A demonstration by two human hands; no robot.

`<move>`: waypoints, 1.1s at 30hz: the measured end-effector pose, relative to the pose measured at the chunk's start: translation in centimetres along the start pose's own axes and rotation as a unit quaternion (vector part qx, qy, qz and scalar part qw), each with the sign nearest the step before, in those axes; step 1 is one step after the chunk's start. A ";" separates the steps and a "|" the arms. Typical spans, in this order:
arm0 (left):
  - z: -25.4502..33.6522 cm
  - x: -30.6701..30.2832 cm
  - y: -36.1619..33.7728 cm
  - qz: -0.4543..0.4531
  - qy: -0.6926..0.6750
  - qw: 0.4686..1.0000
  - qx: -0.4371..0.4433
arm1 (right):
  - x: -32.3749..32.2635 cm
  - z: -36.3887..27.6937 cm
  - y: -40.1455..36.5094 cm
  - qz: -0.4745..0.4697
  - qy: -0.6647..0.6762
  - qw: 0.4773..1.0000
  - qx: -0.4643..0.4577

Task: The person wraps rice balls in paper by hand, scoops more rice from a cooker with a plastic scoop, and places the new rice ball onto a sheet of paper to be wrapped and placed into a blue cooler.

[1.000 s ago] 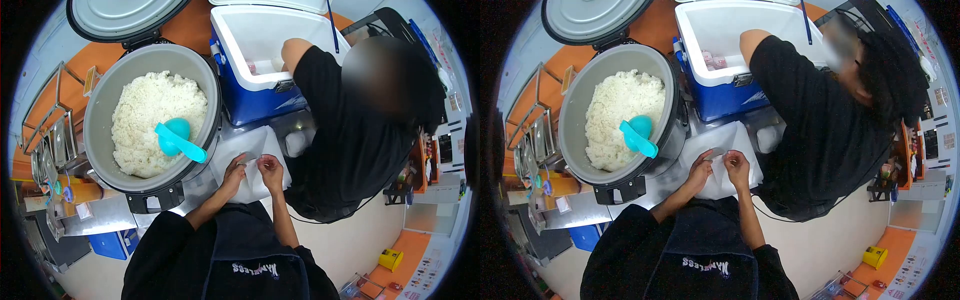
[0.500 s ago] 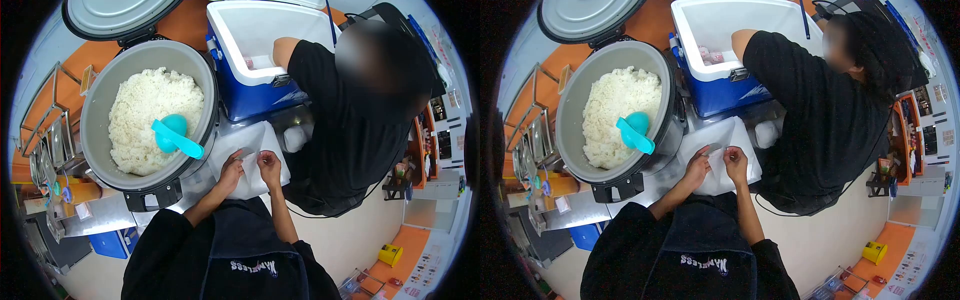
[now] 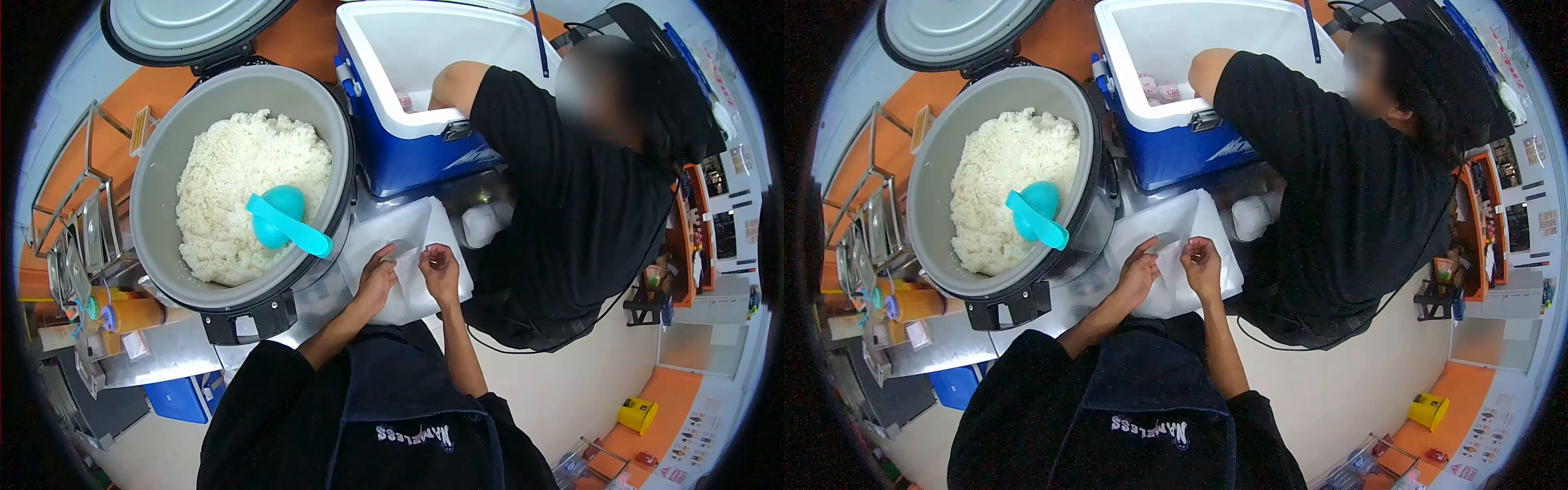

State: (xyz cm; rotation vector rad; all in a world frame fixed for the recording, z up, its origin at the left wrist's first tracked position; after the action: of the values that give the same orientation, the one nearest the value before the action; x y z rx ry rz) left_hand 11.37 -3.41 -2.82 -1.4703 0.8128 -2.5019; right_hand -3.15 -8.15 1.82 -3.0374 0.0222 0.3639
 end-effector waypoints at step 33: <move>0.8 1.0 -0.5 0.010 0.068 0.995 0.071 | 1.4 -4.0 -1.3 -0.020 -0.217 0.974 -0.056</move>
State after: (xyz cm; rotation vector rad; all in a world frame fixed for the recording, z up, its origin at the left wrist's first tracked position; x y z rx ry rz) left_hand 11.64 -3.67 -1.47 -1.2521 0.6496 -2.6077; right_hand -0.82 -7.14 5.43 -2.9860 -0.0901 1.0469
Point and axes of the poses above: each hand's wrist, its own y-axis towards the middle knuckle, its own x-axis out of the palm, z = x × y, the point moved 9 cm from there along y, towards the middle knuckle, and after that the axes turned 10 degrees about -y, right-handed, at the moved point
